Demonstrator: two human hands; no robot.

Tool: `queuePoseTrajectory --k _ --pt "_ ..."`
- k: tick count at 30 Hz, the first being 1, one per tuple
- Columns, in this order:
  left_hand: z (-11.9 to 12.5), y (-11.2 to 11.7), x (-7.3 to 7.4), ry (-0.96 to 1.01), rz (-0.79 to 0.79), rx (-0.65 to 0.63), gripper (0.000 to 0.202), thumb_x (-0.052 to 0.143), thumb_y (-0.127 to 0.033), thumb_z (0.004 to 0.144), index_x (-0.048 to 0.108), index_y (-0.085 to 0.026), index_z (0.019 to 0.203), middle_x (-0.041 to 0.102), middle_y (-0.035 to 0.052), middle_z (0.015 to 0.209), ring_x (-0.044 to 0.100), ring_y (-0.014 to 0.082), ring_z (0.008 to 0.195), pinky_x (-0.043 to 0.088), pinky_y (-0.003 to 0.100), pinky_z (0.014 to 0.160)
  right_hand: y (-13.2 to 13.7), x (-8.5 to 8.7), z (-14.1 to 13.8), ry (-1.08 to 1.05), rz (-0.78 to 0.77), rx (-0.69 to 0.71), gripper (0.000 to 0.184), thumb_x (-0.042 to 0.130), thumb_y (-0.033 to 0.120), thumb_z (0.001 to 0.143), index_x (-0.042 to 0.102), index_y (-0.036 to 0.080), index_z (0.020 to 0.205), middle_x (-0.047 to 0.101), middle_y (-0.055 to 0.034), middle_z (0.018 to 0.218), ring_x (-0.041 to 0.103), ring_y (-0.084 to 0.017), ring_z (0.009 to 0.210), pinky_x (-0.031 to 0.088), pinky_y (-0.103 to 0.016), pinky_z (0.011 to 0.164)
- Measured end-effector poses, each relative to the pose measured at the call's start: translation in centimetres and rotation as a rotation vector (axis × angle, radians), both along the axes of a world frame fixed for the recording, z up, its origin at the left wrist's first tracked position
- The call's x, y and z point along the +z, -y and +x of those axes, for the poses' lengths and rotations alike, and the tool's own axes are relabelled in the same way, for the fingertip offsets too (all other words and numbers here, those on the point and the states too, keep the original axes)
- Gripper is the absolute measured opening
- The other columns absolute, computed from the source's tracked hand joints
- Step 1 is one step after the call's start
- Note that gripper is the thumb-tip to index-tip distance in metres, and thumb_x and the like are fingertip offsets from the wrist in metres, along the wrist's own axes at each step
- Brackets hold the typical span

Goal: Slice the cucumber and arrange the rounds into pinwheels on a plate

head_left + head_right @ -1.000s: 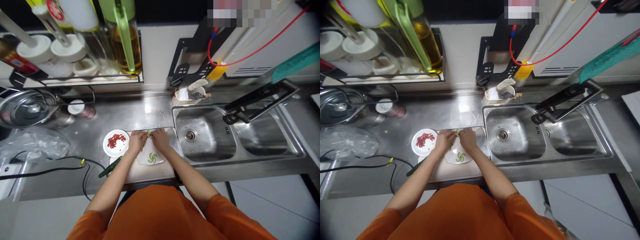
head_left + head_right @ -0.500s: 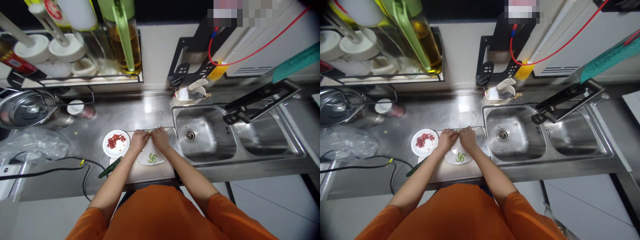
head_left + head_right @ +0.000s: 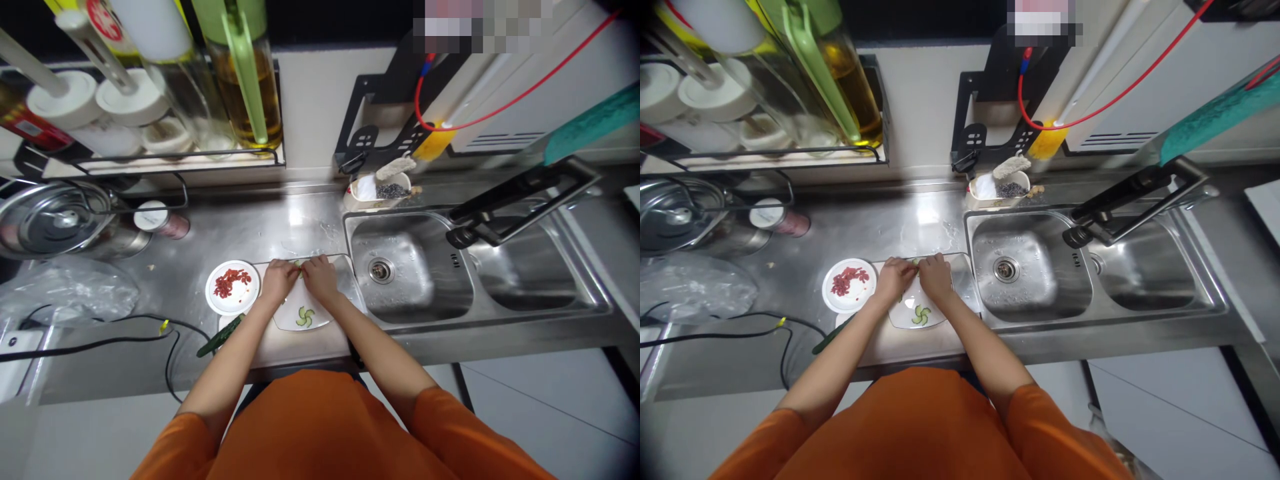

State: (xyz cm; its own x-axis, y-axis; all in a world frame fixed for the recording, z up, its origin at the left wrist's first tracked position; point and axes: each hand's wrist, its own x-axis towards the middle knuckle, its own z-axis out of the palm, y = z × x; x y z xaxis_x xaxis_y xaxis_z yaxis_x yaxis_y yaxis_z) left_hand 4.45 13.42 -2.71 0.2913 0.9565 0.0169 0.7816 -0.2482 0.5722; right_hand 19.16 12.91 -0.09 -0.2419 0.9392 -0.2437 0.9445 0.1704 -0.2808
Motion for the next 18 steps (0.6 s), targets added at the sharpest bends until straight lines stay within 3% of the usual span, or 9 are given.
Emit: queuePoseTrajectory --k 8,18 --pt "-0.15 0.05 -0.27 0.007 0.002 0.008 0.015 0.056 -0.025 0.082 0.07 -0.02 0.083 0.068 0.0045 0.08 0.056 0.0183 0.081 0.042 0.034 0.082 0.26 0.04 0.11 -0.031 0.021 -0.028 0.024 0.04 0.028 0.092 0.062 0.021 0.096 0.06 -0.0086 0.103 0.039 -0.025 0.104 0.035 -0.034 0.077" --pt "-0.11 0.14 0.44 -0.007 0.011 0.023 0.014 0.055 -0.024 0.082 0.069 -0.02 0.08 0.067 0.0045 0.079 0.056 0.0184 0.079 0.042 0.033 0.081 0.36 0.37 0.42 -0.065 0.0 -0.049 0.023 0.042 0.029 0.091 0.062 0.021 0.099 0.06 -0.0084 0.105 0.039 -0.024 0.106 0.033 -0.033 0.077"
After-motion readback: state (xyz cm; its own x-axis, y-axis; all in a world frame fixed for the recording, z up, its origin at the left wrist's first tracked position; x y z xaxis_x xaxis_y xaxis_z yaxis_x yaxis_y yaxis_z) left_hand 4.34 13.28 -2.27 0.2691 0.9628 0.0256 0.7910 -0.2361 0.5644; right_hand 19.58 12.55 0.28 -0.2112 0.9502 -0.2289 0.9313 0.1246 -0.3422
